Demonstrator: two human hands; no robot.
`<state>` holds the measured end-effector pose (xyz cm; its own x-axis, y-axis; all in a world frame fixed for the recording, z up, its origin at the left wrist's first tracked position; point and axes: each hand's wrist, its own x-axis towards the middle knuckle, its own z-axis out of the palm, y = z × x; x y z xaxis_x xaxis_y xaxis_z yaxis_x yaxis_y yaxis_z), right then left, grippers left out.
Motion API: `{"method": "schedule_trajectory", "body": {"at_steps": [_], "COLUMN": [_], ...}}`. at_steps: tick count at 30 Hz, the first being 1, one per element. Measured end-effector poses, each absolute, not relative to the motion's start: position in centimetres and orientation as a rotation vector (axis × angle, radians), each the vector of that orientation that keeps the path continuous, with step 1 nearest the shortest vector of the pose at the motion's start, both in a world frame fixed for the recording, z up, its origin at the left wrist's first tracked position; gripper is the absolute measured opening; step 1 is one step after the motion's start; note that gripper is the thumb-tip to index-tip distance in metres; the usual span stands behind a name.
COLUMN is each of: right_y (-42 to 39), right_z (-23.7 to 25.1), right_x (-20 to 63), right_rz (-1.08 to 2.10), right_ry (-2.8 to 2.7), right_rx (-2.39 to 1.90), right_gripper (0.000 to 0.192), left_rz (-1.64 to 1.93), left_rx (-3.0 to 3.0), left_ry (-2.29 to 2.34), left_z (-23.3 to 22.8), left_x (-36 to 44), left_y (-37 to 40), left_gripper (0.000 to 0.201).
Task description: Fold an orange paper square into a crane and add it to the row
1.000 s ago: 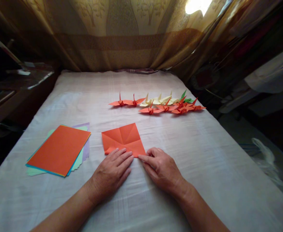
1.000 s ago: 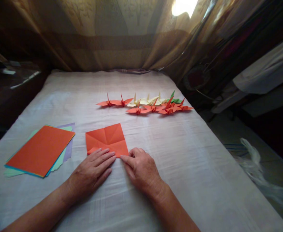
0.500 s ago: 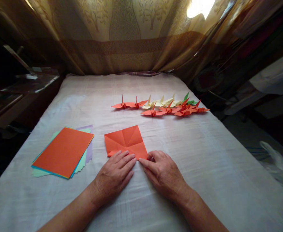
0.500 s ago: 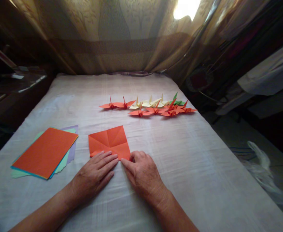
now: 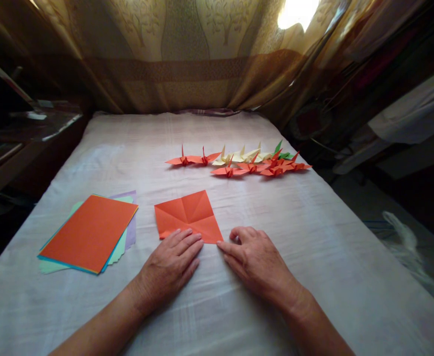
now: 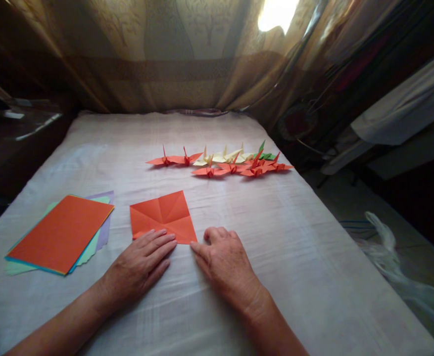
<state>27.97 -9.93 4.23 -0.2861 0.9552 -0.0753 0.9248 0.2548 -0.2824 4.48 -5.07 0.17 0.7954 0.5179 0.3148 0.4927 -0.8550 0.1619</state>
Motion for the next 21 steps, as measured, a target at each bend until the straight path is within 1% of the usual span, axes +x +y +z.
{"method": "schedule_trajectory", "body": {"at_steps": [4, 8, 11, 18, 21], "right_y": [-10.2, -9.9, -9.6, -10.0, -10.0], "right_z": [4.4, 4.2, 4.0, 3.5, 3.4], "right_x": [28.8, 29.6, 30.0, 28.6, 27.4], "right_rz": [0.41, 0.389, 0.383, 0.485, 0.438], "right_ry": [-2.403, -2.318, -2.22, -2.314, -2.355], "right_rx": [-1.816, -1.901, -1.966, -1.678, -1.638], "right_gripper": [0.022, 0.017, 0.02, 0.02, 0.029], "left_rz": [0.544, 0.52, 0.522, 0.569, 0.572], "left_rx": [2.904, 2.891, 2.896, 2.891, 2.901], "left_ry": [0.817, 0.821, 0.814, 0.821, 0.834], "left_z": [0.1, -0.1, -0.2, -0.3, -0.2], "left_x": [4.4, 4.4, 4.4, 4.6, 4.6], "left_y": [-5.1, -5.0, -5.0, -5.1, -5.1], "left_gripper": [0.035, 0.035, 0.034, 0.035, 0.035]}}
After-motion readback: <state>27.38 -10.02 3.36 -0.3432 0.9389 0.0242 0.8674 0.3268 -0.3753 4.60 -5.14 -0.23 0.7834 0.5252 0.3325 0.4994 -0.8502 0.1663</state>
